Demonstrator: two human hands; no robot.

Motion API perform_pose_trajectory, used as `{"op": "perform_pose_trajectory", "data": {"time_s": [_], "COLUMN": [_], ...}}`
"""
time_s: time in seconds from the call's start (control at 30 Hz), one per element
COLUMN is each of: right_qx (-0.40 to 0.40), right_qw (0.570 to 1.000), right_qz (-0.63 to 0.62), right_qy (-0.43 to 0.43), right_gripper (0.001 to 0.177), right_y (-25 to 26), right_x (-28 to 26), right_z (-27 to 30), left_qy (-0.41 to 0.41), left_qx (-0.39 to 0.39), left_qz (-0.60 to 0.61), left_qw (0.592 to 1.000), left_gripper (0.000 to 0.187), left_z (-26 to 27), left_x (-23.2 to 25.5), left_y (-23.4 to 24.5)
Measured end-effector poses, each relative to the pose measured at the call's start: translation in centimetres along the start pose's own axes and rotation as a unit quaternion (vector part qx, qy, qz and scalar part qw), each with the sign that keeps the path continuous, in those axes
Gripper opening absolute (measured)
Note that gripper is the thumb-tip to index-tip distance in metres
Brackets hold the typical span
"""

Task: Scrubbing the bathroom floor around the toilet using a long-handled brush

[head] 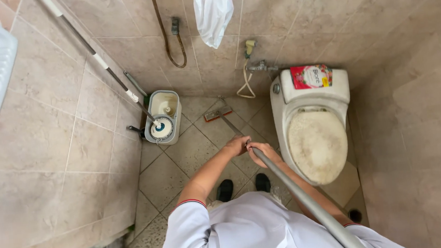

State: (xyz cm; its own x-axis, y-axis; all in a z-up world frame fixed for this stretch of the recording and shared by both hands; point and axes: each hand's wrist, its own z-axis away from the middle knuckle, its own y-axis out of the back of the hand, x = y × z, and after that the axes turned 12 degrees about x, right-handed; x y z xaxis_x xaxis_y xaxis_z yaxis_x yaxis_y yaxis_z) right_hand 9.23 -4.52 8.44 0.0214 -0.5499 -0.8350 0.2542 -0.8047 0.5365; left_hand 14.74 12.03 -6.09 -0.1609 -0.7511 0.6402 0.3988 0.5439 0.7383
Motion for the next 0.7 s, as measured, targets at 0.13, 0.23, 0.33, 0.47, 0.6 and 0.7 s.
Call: {"op": "perform_pose_trajectory", "data": {"time_s": [0.13,0.23,0.33,0.47,0.6,0.7], "right_qx": [0.041,0.089,0.099,0.119,0.147,0.135], "right_qw": [0.998,0.994,0.993,0.989,0.985,0.987], "right_qz": [0.003,0.000,-0.002,-0.003,-0.012,-0.002], "right_qy": [-0.047,-0.070,-0.060,-0.083,-0.087,-0.091], "right_gripper": [0.016,0.015,0.015,0.016,0.018,0.021], "right_y": [-3.1,-4.9,-5.6,-5.0,-4.9,-4.4], "right_x": [-2.1,-2.0,-2.4,-3.1,-2.3,-2.1], "right_z": [1.9,2.0,2.2,5.6,6.9,7.2], "left_qy": [-0.048,0.268,-0.012,-0.113,-0.113,-0.109], "left_qx": [-0.049,-0.124,-0.127,-0.130,-0.141,-0.146], "left_qz": [0.030,0.245,-0.050,-0.003,-0.002,-0.025], "left_qw": [0.997,0.923,0.991,0.985,0.984,0.983], "left_gripper": [0.030,0.085,0.043,0.045,0.039,0.040], "left_z": [4.0,4.2,2.7,5.2,5.6,3.1], "left_x": [1.3,2.3,-0.4,1.5,3.0,1.2], "left_y": [4.1,5.7,4.1,4.2,4.2,0.8]}}
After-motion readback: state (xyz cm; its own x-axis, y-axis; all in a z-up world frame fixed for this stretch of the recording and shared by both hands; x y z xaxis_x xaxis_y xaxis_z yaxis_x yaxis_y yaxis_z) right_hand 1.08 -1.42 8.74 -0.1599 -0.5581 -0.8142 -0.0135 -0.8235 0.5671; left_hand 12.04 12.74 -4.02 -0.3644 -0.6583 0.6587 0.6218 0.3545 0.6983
